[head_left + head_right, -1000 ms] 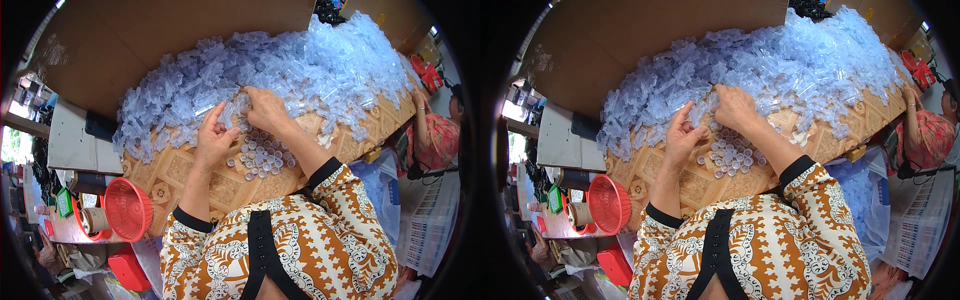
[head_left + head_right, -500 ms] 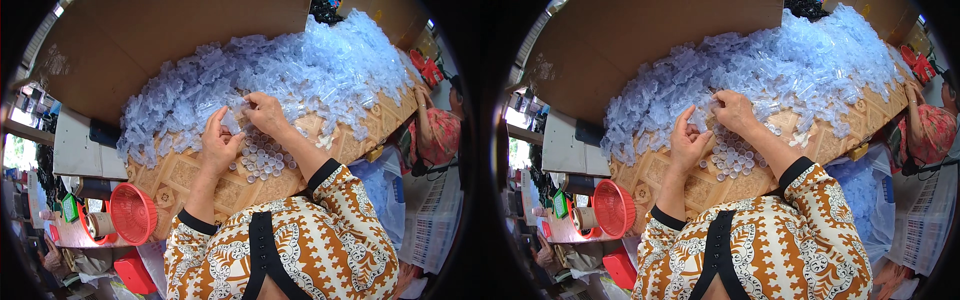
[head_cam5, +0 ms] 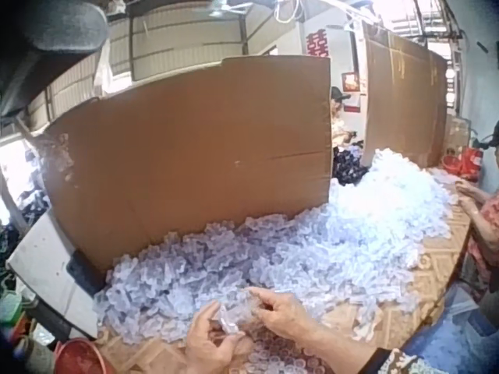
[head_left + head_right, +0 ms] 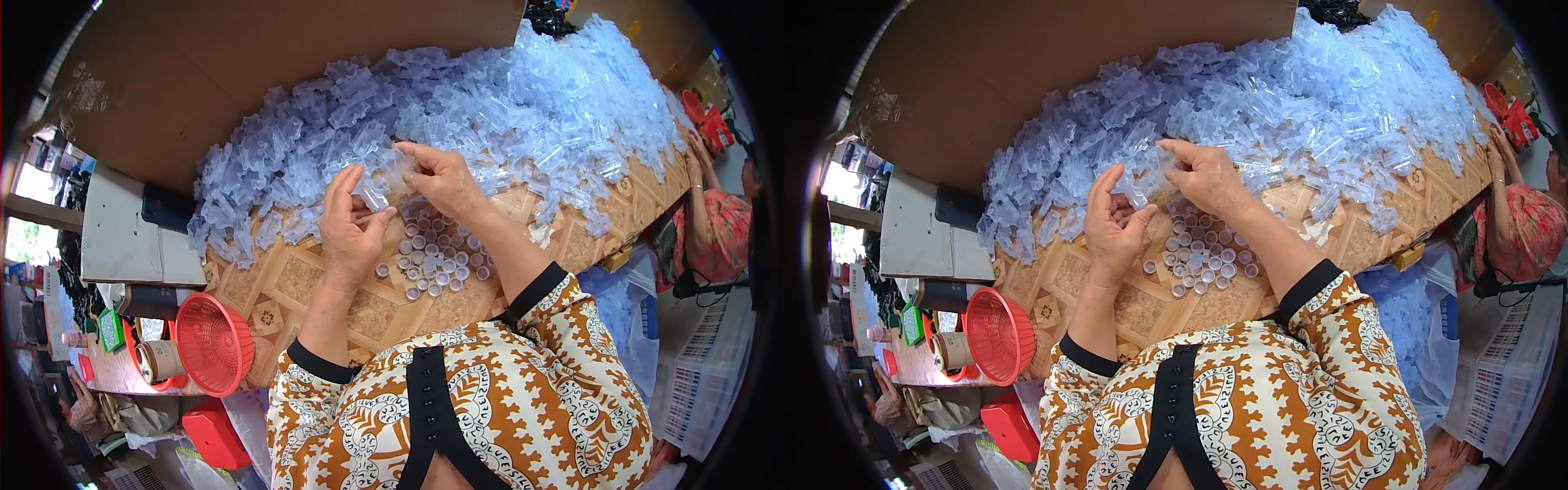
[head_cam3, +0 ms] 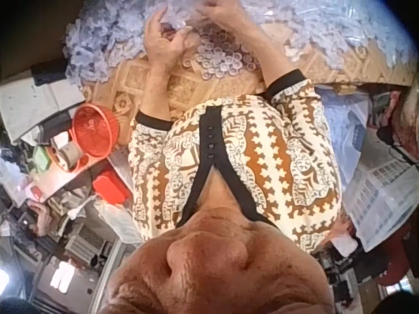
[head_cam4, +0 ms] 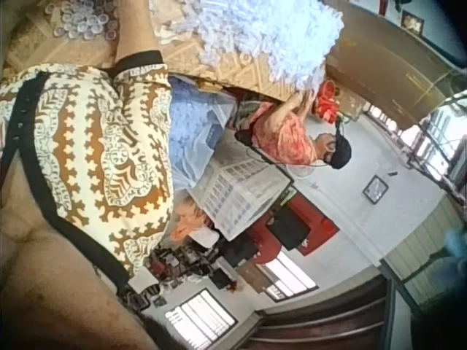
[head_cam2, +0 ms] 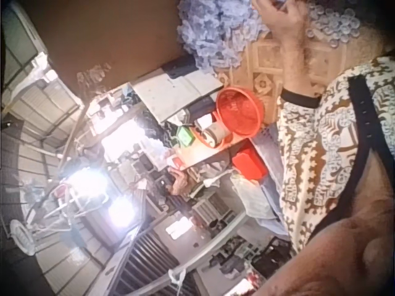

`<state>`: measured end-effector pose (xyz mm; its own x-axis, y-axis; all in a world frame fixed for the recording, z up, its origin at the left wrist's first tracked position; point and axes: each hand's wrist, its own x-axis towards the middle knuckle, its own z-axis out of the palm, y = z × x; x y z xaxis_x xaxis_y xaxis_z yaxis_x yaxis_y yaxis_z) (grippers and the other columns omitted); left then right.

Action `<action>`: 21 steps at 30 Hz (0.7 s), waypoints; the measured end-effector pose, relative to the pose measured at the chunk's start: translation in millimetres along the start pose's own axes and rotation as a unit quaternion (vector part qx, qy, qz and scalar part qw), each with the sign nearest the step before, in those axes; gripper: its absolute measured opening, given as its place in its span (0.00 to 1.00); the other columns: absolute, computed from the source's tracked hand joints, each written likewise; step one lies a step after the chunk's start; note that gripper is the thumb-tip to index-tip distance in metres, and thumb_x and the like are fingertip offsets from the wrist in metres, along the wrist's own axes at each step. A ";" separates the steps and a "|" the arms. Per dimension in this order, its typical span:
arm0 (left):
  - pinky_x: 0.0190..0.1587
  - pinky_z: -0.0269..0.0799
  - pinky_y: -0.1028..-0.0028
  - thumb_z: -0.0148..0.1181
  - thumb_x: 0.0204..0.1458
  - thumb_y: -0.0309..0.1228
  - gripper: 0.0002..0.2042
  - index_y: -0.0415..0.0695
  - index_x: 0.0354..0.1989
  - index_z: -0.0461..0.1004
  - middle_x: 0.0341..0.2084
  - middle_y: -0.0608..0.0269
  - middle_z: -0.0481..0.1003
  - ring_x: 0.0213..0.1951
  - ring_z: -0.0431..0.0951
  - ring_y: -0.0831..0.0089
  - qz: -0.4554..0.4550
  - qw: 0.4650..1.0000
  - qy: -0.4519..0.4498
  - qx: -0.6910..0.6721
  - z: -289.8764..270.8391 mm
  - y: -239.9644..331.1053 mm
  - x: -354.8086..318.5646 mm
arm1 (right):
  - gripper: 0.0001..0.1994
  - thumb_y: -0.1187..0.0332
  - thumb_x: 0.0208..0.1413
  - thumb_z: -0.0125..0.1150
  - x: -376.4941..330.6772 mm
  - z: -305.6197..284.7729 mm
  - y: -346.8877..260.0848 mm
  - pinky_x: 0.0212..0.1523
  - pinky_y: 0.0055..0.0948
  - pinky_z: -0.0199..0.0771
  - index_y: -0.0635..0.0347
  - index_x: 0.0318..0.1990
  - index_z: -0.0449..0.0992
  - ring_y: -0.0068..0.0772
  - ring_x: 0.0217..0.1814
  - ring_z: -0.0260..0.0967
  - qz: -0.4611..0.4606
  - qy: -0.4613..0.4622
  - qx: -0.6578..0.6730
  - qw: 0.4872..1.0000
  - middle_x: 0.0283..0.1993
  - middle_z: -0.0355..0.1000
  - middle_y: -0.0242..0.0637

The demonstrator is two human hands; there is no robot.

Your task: The person assembles plastic components by picking up clear plastic housings and inserting small plastic caps into them by hand.

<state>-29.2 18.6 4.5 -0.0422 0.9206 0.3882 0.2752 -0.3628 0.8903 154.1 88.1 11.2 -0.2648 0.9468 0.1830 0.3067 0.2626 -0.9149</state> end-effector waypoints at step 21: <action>0.41 0.77 0.77 0.70 0.47 0.20 0.31 0.40 0.63 0.67 0.62 0.56 0.65 0.36 0.73 0.78 0.003 0.992 0.045 0.114 -3.1 -2.5 0.5 | 0.30 0.74 0.49 0.65 53.2 36.4 -3.8 0.59 0.44 0.74 0.48 0.63 0.71 0.53 0.64 0.68 -0.132 -0.008 -0.371 0.919 0.68 0.62 0.51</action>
<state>-32.9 19.5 3.1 -0.1234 0.8983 0.4216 0.4855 -0.3159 0.8152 105.5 130.7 11.3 -0.4309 0.8306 0.3527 0.7674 0.5430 -0.3410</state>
